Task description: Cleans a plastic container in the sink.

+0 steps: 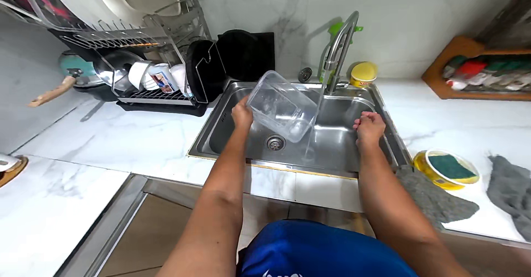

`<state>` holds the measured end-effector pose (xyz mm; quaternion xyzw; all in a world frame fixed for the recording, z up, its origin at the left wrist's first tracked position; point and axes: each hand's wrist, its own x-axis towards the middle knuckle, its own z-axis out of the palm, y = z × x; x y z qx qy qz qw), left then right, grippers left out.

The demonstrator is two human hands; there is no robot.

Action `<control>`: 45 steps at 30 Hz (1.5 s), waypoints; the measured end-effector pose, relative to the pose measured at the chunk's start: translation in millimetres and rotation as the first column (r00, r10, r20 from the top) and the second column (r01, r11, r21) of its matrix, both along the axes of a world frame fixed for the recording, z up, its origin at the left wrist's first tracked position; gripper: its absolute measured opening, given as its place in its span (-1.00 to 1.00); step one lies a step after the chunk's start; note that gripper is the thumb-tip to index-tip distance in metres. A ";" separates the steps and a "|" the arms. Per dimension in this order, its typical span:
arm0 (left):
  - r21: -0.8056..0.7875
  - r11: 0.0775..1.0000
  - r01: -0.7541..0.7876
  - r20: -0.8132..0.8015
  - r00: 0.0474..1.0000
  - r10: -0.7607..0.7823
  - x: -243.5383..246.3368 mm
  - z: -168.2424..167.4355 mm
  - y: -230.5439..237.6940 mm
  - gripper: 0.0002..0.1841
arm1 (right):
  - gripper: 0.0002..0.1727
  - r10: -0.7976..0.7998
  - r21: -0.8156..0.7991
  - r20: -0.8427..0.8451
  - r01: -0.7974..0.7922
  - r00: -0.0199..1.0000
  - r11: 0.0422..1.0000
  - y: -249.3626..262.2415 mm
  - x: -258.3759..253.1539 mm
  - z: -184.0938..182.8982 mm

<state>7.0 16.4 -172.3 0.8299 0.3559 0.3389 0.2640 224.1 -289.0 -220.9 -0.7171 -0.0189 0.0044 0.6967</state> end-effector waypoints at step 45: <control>0.317 0.945 0.074 0.023 0.996 -0.086 -9.6 48.8 -39.0 -0.41 | -0.63 0.911 -0.894 -0.115 -0.442 0.395 0.079 68.0 -58.1 -10.3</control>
